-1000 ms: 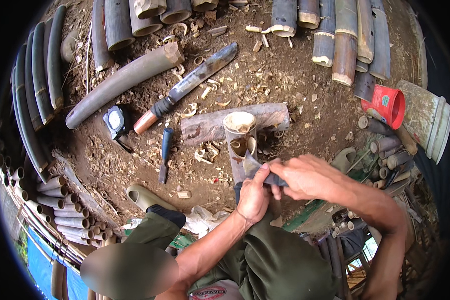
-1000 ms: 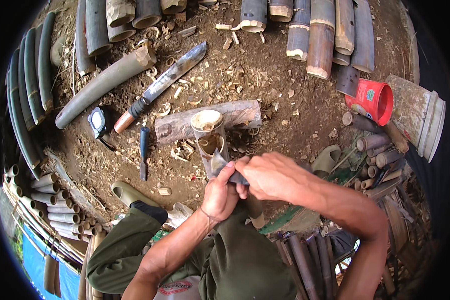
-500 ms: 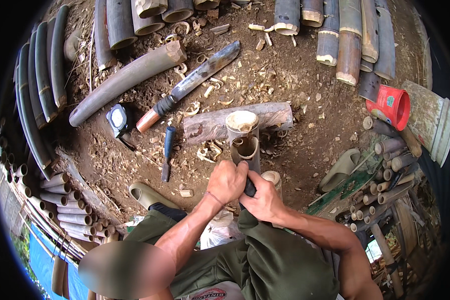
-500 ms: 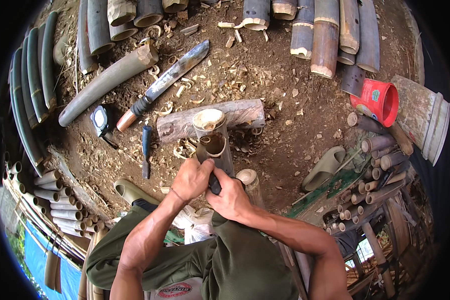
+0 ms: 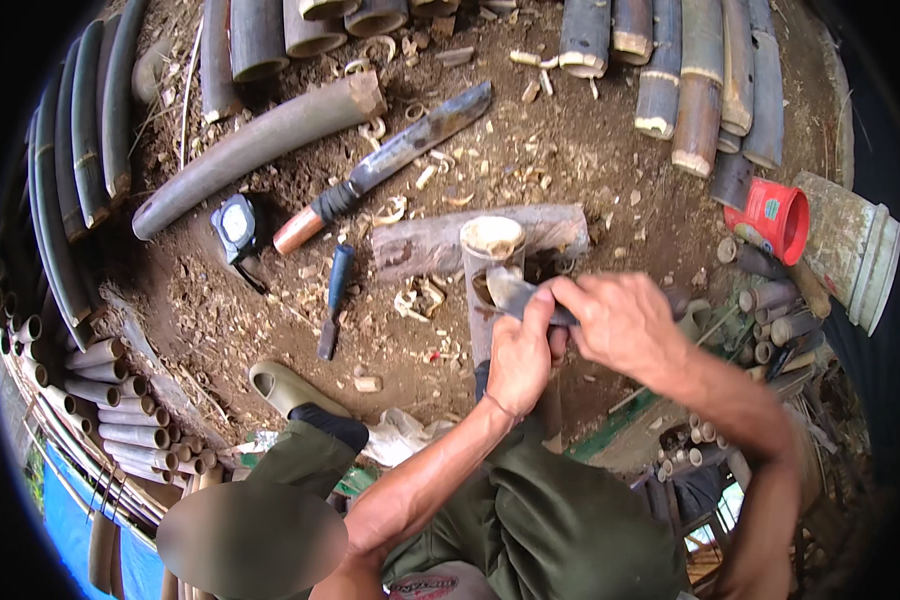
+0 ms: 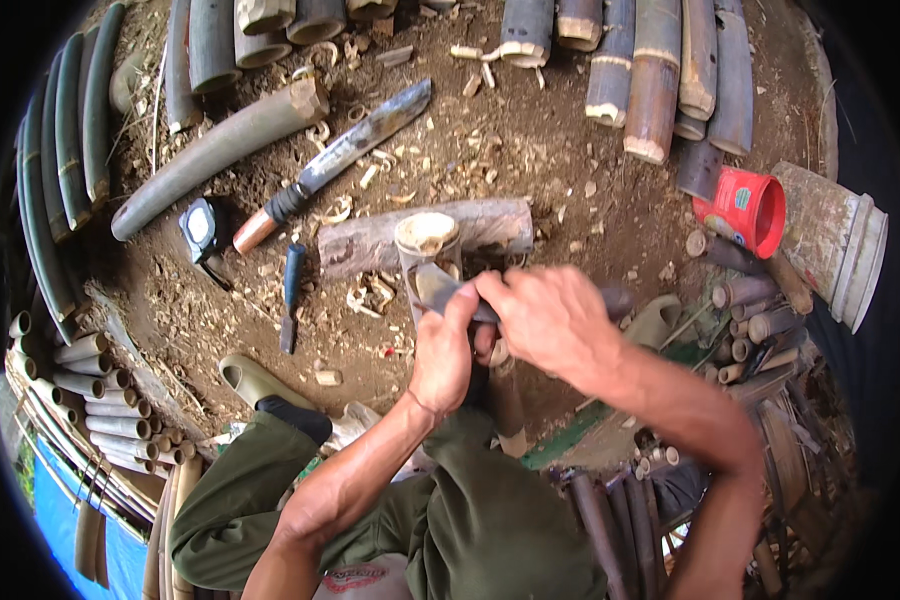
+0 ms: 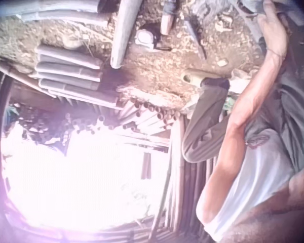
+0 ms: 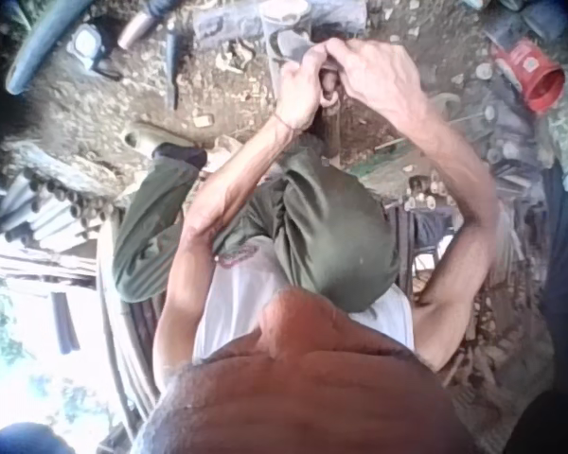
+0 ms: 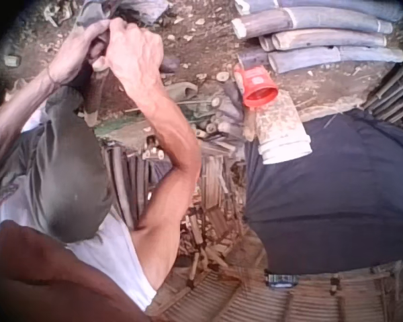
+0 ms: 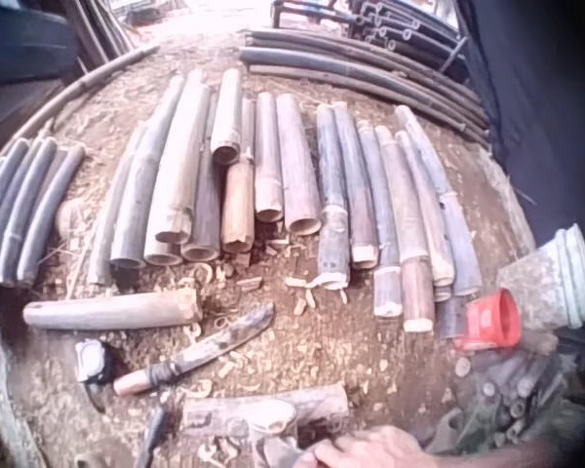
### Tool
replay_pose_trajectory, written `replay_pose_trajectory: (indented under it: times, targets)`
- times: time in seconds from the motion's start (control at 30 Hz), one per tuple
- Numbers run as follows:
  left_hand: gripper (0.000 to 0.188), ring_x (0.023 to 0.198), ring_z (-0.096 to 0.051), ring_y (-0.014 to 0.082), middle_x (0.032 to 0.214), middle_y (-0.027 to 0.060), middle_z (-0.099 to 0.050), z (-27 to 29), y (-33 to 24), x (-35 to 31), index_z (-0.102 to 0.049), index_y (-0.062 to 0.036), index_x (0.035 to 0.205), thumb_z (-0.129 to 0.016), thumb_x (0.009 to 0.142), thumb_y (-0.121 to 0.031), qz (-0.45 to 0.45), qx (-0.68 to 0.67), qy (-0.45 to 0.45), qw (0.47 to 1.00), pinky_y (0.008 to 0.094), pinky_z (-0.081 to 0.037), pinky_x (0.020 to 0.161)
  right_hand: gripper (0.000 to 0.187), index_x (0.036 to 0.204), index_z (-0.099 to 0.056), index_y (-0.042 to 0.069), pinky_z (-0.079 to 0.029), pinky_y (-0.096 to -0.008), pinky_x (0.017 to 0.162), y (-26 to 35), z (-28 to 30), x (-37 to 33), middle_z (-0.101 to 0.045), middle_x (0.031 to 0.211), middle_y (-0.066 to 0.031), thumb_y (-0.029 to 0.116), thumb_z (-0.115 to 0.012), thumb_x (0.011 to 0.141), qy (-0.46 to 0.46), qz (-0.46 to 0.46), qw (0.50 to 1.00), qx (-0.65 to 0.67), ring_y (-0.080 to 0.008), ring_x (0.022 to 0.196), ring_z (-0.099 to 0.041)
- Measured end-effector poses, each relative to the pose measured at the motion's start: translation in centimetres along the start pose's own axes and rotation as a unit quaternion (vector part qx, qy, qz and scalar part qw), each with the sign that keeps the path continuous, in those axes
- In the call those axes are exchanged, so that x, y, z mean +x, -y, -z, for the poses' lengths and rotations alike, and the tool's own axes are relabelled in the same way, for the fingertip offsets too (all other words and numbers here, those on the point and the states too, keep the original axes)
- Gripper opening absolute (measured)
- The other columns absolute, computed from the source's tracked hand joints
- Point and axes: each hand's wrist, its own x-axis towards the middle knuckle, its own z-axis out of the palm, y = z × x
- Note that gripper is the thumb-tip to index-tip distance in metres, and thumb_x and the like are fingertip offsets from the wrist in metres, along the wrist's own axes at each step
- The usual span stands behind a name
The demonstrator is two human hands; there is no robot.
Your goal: The person works on bamboo pieces by hand using various tools; they use a knife to shave the end of a bamboo pole, scrape the inside of a hollow bamboo section with a curved blade, and measure a joint with a tape measure.
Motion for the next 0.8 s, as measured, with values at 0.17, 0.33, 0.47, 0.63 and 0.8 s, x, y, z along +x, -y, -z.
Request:
replay_pose_trajectory:
  times: [0.17, 0.33, 0.47, 0.63, 0.8]
  targets:
    - [0.036, 0.06, -0.042, 0.0106, 0.064, -0.0032, -0.043, 0.4, 0.2, 0.0, -0.056, -0.0138, 0.094, -0.04, 0.103, -0.045, 0.016, -0.401, 0.103, 0.91, 0.0289, -0.035, 0.058, 0.021, 0.086, -0.069, 0.008, -0.056, -0.035, 0.057, 3.2, 4.9, 6.5, -0.072, 0.073, -0.0099, 0.027, -0.073, 0.076, 0.241, 0.114, 0.947, -0.18, -0.0233, 0.068, -0.072]
    - [0.047, 0.07, -0.05, 0.0139, 0.073, -0.0009, -0.051, 1.1, 0.1, 0.3, -0.056, -0.0118, 0.104, -0.04, 0.101, -0.056, 0.014, -0.477, 0.156, 0.865, 0.0346, -0.046, 0.074, 0.013, 0.084, -0.071, 0.01, -0.056, -0.0366, 0.056, 4.5, 6.1, 11.5, -0.07, 0.066, -0.01, 0.022, -0.069, 0.079, 0.286, 0.215, 0.889, -0.285, -0.0231, 0.063, -0.071]
    - [0.067, 0.096, -0.061, 0.0215, 0.112, 0.0121, -0.062, 3.1, 0.8, -2.6, -0.051, -0.0044, 0.128, -0.041, 0.099, -0.064, 0.057, -0.169, 0.151, 0.972, 0.0402, -0.05, 0.086, 0.023, 0.082, -0.07, 0.008, -0.054, -0.0399, 0.061, 1.1, 3.4, 5.3, -0.069, 0.072, -0.0148, 0.029, -0.062, 0.087, 0.178, 0.108, 0.971, -0.12, -0.0282, 0.071, -0.07]
    - [0.088, 0.129, -0.05, 0.0375, 0.138, 0.0282, -0.049, 5.4, 1.2, -6.8, -0.022, 0.009, 0.149, -0.072, 0.089, -0.032, -0.193, 0.394, 0.242, 0.865, 0.0425, -0.039, 0.111, 0.028, 0.093, -0.064, 0.004, -0.052, -0.0386, 0.08, 3.2, -1.7, -2.5, -0.07, 0.089, -0.02, 0.029, -0.052, 0.1, 0.046, -0.217, 0.905, 0.365, -0.0284, 0.093, -0.068]
    - [0.051, 0.08, -0.066, 0.0295, 0.092, 0.0147, -0.058, 10.2, -6.0, -9.4, -0.051, 0.0013, 0.115, -0.071, 0.072, -0.017, -0.219, 0.694, 0.113, 0.676, 0.0409, -0.058, 0.067, 0.017, 0.113, -0.056, 0.005, -0.049, -0.0528, 0.102, 9.0, -7.8, -2.8, -0.061, 0.127, -0.027, 0.017, -0.05, 0.102, -0.044, -0.174, 0.375, 0.91, -0.0335, 0.115, -0.062]
